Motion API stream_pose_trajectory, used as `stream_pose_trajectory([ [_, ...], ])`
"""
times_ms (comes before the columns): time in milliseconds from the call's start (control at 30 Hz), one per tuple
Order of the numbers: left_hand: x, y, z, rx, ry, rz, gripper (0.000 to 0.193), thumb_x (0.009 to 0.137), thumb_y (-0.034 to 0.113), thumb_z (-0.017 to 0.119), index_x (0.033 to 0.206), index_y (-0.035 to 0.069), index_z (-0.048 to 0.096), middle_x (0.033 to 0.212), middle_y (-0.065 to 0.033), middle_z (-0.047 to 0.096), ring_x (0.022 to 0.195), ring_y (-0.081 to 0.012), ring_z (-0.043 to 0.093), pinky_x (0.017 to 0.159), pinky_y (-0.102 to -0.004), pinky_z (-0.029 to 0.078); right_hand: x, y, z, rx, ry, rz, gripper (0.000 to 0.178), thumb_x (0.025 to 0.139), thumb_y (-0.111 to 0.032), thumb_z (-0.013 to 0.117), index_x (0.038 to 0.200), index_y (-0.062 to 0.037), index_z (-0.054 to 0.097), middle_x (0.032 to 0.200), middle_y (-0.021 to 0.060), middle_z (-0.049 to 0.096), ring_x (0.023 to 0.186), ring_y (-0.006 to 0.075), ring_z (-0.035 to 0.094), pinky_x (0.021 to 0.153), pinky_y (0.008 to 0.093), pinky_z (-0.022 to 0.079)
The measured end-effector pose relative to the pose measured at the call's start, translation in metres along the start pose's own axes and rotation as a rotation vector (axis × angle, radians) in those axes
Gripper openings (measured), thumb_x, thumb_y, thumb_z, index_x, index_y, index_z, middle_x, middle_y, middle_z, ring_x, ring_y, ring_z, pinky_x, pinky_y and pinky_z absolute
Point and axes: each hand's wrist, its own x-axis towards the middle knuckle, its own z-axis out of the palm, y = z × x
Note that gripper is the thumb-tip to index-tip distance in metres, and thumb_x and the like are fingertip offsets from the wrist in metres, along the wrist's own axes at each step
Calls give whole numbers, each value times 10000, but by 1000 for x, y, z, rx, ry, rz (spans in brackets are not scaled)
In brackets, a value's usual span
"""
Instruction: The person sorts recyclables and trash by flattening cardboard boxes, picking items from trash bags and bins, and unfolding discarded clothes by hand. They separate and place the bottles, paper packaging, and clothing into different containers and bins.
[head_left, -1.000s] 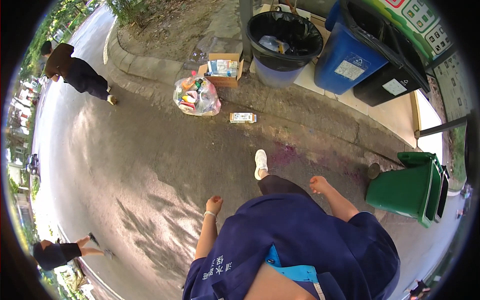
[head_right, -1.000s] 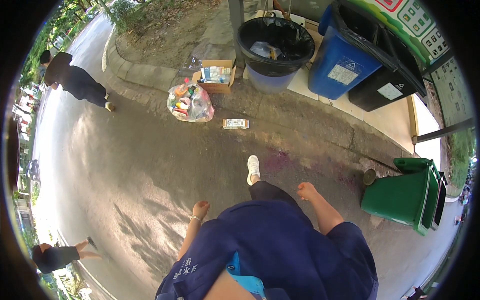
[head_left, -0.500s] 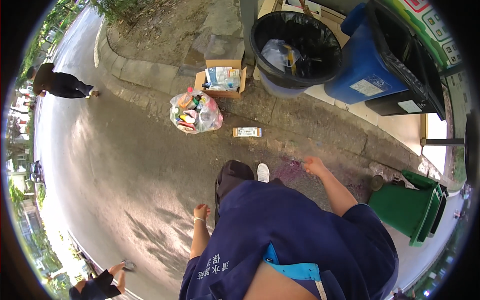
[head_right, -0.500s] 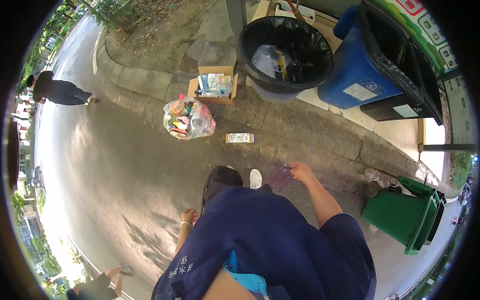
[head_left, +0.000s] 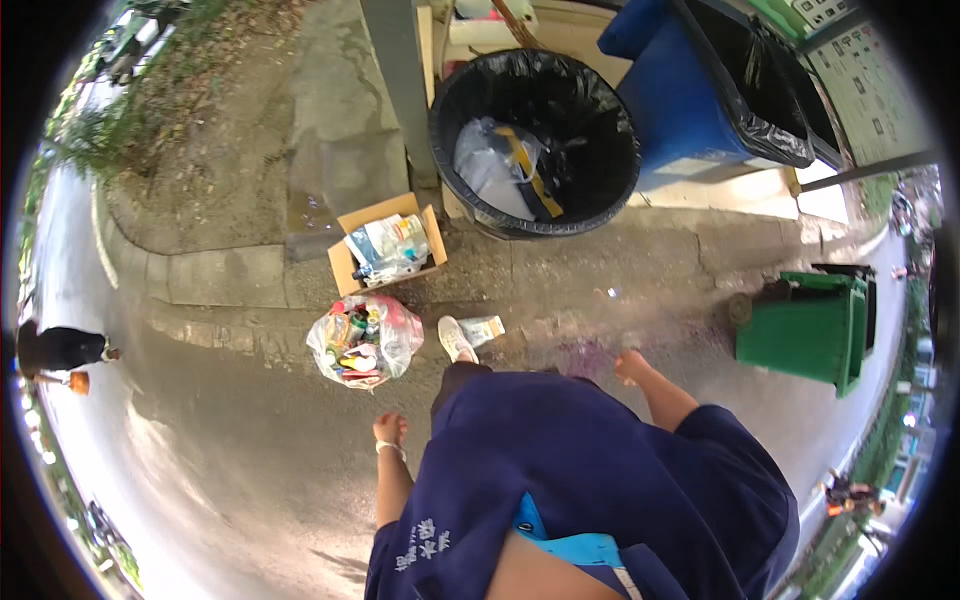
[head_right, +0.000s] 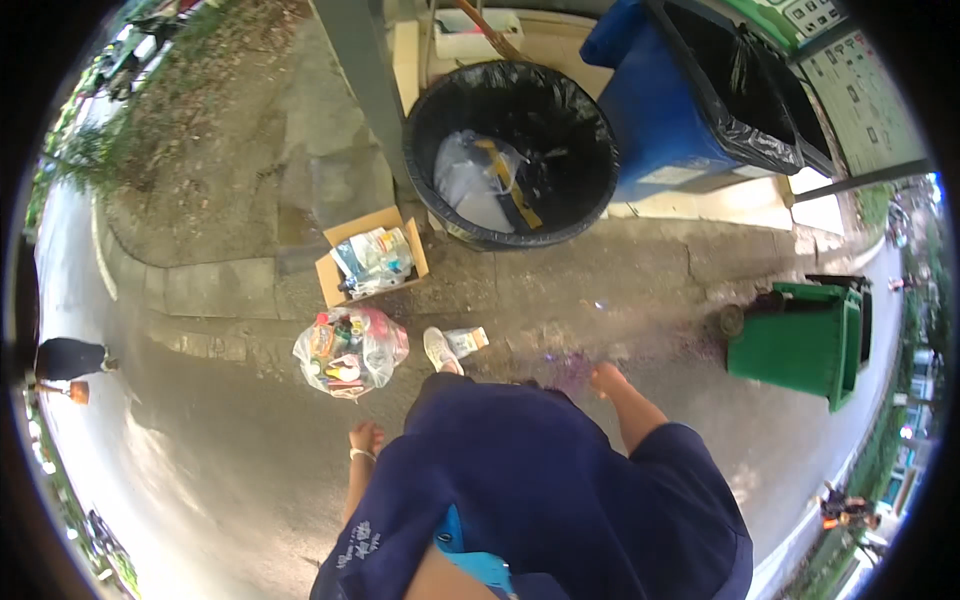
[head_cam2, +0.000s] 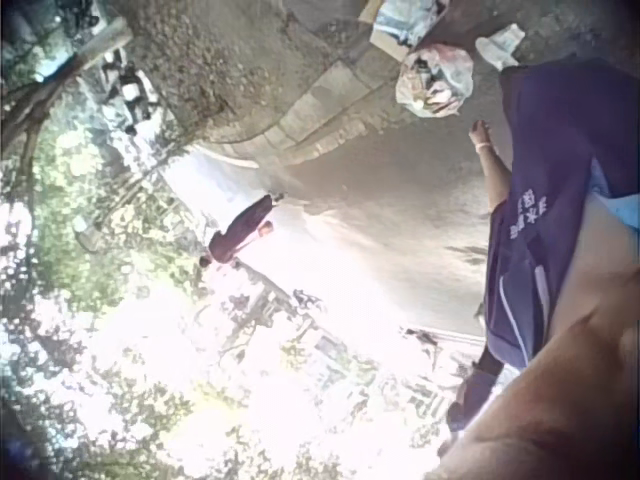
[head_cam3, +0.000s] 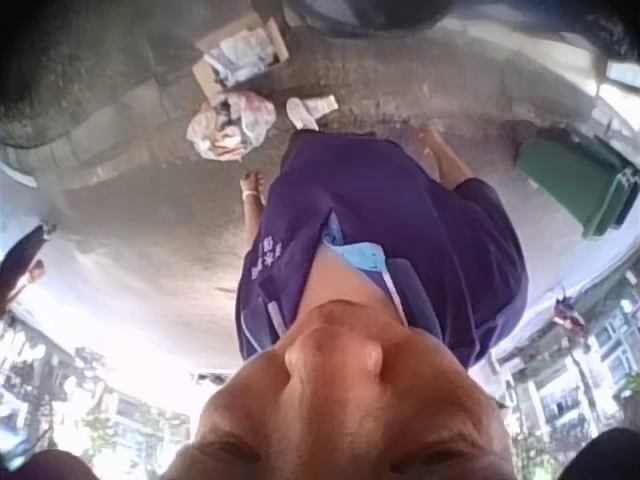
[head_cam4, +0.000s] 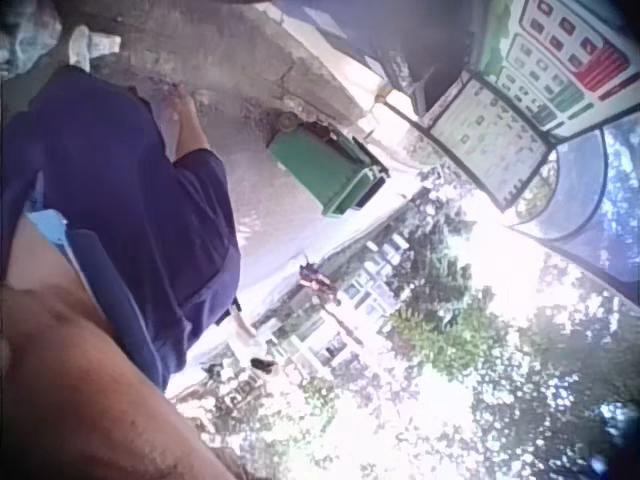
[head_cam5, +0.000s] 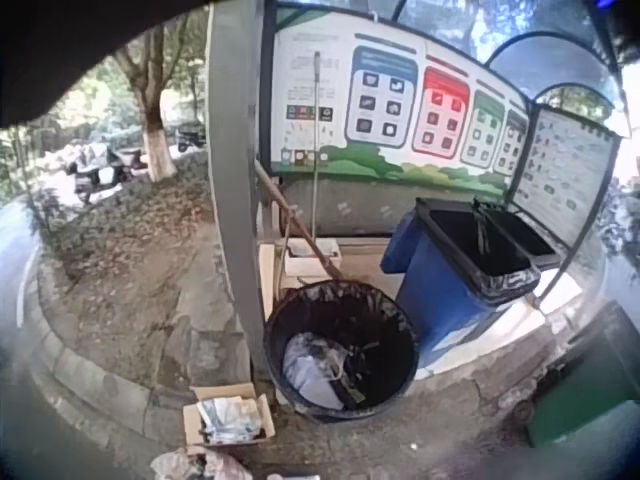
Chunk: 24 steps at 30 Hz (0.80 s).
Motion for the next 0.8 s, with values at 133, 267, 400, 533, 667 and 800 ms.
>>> stream_pose_trajectory([
  [133,32,87,-12,55,-11,98,139,849,169,634,950,74,629,709,-34,657,527,-103,585,419,-220,388,-8,-73,-27,507,-4,-72,107,823,-177,564,899,-139,628,625,44,618,484,150,581,434,316,465],
  [267,61,144,-16,41,-10,177,93,839,158,628,861,70,646,704,-18,644,544,-94,575,444,-215,382,-22,-166,-63,712,23,-129,269,790,-165,620,1041,-69,625,643,56,633,543,137,621,463,307,479],
  [400,82,155,-18,30,-72,105,95,835,153,624,860,63,642,704,-26,645,526,-94,558,437,-223,376,-21,-194,-68,383,130,-371,315,774,-169,623,1060,-39,620,663,71,652,594,138,659,531,294,507],
  [533,78,130,-18,89,-93,0,124,840,175,641,896,65,627,709,-39,653,549,-119,606,433,-225,391,-16,-215,-78,416,-51,-210,287,746,-199,580,994,-69,641,841,178,667,772,295,666,696,393,521],
  [667,59,136,-4,164,-94,-96,114,842,163,624,924,85,622,709,-53,656,537,-141,604,432,-255,404,11,-172,-68,260,180,-374,250,760,-174,613,993,-85,628,663,115,646,572,215,658,581,335,525],
  [800,62,139,-12,139,-83,-179,122,835,146,620,942,87,612,702,-64,657,520,-151,590,425,-273,405,42,-180,-97,267,31,-249,251,742,-177,618,977,-89,633,669,125,649,565,226,652,585,343,528],
])
